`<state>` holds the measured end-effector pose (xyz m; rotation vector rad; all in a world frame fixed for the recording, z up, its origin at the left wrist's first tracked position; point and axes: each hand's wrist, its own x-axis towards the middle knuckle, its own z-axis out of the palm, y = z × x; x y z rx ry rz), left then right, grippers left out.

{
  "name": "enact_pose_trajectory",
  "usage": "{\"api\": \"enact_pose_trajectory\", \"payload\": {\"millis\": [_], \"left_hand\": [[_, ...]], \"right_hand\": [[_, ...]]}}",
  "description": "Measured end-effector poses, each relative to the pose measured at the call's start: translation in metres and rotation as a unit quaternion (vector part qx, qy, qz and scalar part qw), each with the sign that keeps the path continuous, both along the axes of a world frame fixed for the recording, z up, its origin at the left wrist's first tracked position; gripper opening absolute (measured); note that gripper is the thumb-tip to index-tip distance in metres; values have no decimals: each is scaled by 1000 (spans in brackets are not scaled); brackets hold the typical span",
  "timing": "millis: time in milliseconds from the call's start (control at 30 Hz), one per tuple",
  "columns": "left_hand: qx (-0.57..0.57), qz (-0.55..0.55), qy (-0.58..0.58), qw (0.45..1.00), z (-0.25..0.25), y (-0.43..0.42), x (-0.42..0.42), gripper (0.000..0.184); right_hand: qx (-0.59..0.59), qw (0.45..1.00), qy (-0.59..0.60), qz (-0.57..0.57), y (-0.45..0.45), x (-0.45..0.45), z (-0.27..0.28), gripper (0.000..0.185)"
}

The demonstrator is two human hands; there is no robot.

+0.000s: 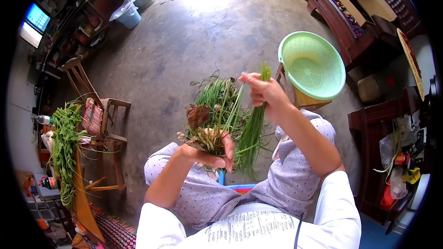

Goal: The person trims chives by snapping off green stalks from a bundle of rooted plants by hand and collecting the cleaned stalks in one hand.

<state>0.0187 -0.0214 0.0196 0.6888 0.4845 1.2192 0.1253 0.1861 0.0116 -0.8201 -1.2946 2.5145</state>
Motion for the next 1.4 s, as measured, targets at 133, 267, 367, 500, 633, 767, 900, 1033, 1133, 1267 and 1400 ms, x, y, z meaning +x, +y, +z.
{"api": "enact_pose_trajectory", "payload": {"millis": [133,267,367,500,633,767,900,1033,1133,1267,1400], "left_hand": [[144,9,-72,987,0,1,-3,21],[210,71,-180,958,0,4,-12,23],[93,235,-144,957,13,-1,-11,17],[-140,444,142,874,12,19,-1,11],[-133,456,122,871,-7,27,2,19],[-166,406,153,886,0,25,6,22],[-180,427,165,871,6,26,9,24],[-164,441,203,858,6,25,9,25],[-123,448,224,857,-3,25,11,25],[-111,463,259,840,1,25,14,25],[-146,444,220,856,11,23,13,25]], "right_hand": [[28,979,-43,-196,24,-7,-26,22],[110,971,-70,-201,19,-5,-22,23],[156,964,-51,-211,11,-5,-14,22],[115,992,29,-40,-11,1,6,20],[89,995,26,26,-31,3,16,16],[96,994,32,43,-44,4,18,18],[181,981,52,48,-45,6,18,20],[329,942,53,51,-42,9,16,18],[381,923,50,25,-42,11,19,15],[385,921,50,-36,-35,12,27,16],[402,911,24,-84,-18,18,38,18]]}}
